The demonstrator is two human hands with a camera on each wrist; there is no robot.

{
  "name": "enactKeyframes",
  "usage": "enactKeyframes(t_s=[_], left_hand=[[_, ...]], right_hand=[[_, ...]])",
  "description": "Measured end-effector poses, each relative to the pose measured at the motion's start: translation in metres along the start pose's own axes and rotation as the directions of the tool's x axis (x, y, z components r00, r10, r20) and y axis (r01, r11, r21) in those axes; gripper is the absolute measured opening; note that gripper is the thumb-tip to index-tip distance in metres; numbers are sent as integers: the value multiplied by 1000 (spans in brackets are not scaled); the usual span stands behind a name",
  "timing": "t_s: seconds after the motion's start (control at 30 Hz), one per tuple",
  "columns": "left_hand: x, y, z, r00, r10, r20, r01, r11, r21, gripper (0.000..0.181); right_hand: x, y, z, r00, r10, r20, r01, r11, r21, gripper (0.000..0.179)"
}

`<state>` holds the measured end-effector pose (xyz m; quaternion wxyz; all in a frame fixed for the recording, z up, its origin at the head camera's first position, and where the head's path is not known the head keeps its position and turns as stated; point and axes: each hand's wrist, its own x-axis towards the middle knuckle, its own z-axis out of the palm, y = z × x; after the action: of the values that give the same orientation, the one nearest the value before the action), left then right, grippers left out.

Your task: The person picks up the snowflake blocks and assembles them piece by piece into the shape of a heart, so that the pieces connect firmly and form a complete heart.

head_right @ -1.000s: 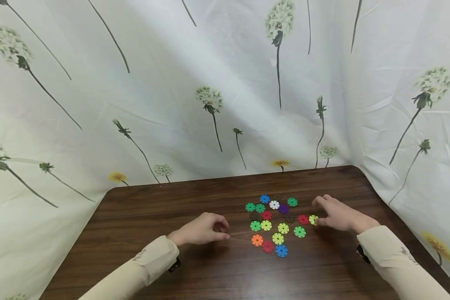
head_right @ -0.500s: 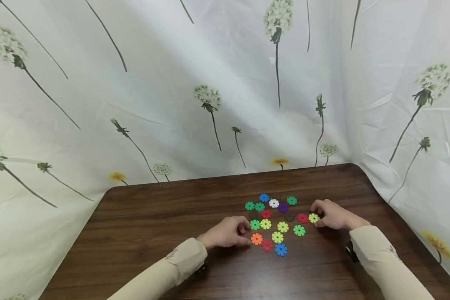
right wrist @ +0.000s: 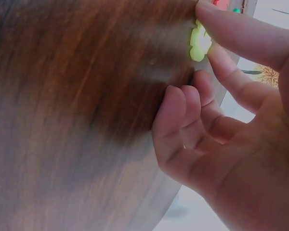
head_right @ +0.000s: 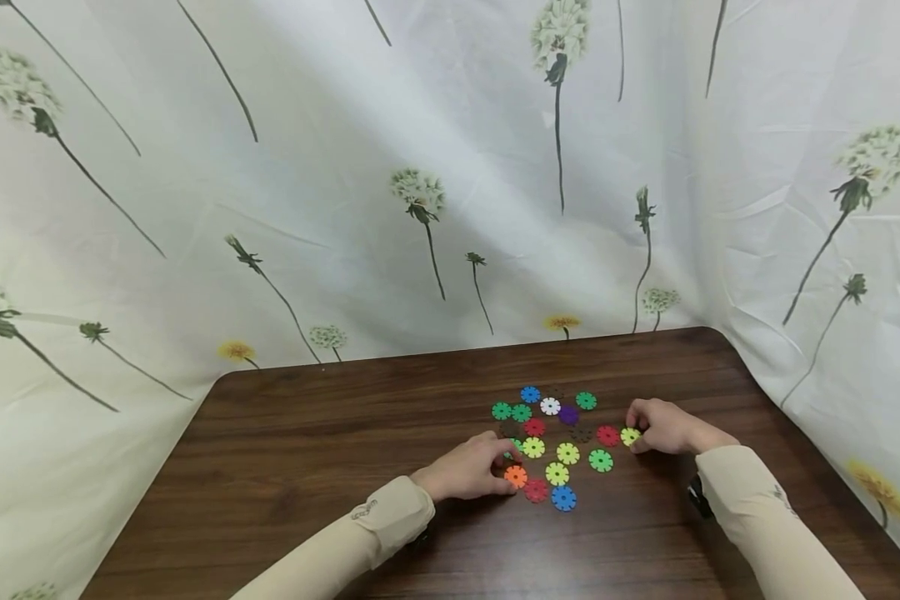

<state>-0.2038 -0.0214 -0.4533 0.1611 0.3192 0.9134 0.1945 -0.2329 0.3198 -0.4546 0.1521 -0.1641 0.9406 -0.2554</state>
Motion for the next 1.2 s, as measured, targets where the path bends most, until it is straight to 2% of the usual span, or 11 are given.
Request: enactKeyframes(t_s=[0.23, 0.53, 0.83, 1.07, 1.2], left_hand=[[3, 1, -1, 1000, -18, 17, 17, 997, 80, 30], [3, 4, -5, 996, -84, 20, 82, 995, 64, 27], [1, 2, -3, 1000, -16, 24, 17, 1000, -23, 26], [-8, -6, -7, 1000, -10, 11, 11, 999, -34, 23], [-16, -13, -12, 1000, 7, -14, -8, 998, -62, 19]], right_hand=[[2, -5, -2, 1000, 23, 16, -23, 1000, 12, 30], [2, -11, -4, 999, 37, 13, -37, 999, 17, 31], [-7, -5, -2, 999, 45, 2, -45, 999, 13, 32], [-4, -4, 0, 998, -45, -44, 46, 999, 19, 25], [-1, -6, 0, 994, -67, -84, 70, 997, 27, 20]])
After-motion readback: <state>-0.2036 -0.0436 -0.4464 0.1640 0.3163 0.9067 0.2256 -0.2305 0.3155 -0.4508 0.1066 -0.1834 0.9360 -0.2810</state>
